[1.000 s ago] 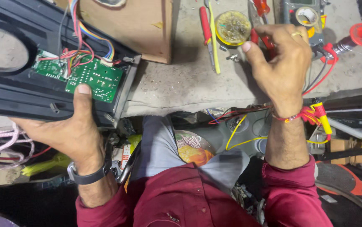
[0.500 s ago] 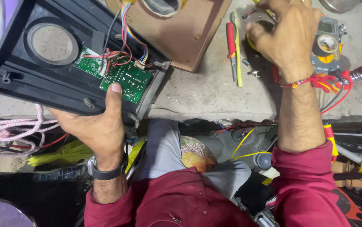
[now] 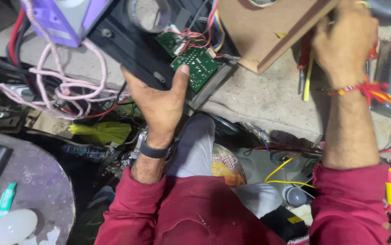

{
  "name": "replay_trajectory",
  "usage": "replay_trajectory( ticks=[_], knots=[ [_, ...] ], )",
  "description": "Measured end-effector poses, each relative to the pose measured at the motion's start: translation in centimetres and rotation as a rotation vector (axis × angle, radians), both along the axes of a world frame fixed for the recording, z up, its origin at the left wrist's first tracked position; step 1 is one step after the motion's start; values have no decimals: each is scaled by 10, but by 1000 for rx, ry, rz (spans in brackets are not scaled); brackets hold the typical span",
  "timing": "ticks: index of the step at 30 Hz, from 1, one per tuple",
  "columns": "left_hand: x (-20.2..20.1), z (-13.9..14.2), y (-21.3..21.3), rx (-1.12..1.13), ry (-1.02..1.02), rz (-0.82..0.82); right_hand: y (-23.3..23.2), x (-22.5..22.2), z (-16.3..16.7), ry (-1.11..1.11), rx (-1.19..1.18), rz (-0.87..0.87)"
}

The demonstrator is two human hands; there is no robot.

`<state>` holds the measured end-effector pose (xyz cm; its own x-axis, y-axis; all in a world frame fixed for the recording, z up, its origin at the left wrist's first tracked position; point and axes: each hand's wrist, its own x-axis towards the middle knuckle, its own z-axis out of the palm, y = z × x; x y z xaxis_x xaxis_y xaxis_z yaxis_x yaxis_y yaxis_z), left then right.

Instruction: The person is repairing an electronic device, likely a speaker, by manipulating a circuit board and connecting wires. They use a screwdriver to adjust components and a multimeter to test connections, then reassemble the device casing.

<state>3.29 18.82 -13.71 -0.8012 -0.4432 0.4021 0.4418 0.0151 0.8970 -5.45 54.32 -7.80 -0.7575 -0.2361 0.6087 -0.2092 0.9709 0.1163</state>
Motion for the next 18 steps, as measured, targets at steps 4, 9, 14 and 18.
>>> replay_trajectory(
  ticks=[4,9,14,18],
  knots=[
    [10,9,-9,6,53,2,-43,87,23,-6,-688,308],
    [30,18,-21,-78,16,88,-160,157,34,20,-459,431],
    [53,21,-45,19,36,25,-250,154,39,-139,-435,603],
    [58,22,-63,22,20,27,-280,144,34,-175,-377,595]
  ],
)
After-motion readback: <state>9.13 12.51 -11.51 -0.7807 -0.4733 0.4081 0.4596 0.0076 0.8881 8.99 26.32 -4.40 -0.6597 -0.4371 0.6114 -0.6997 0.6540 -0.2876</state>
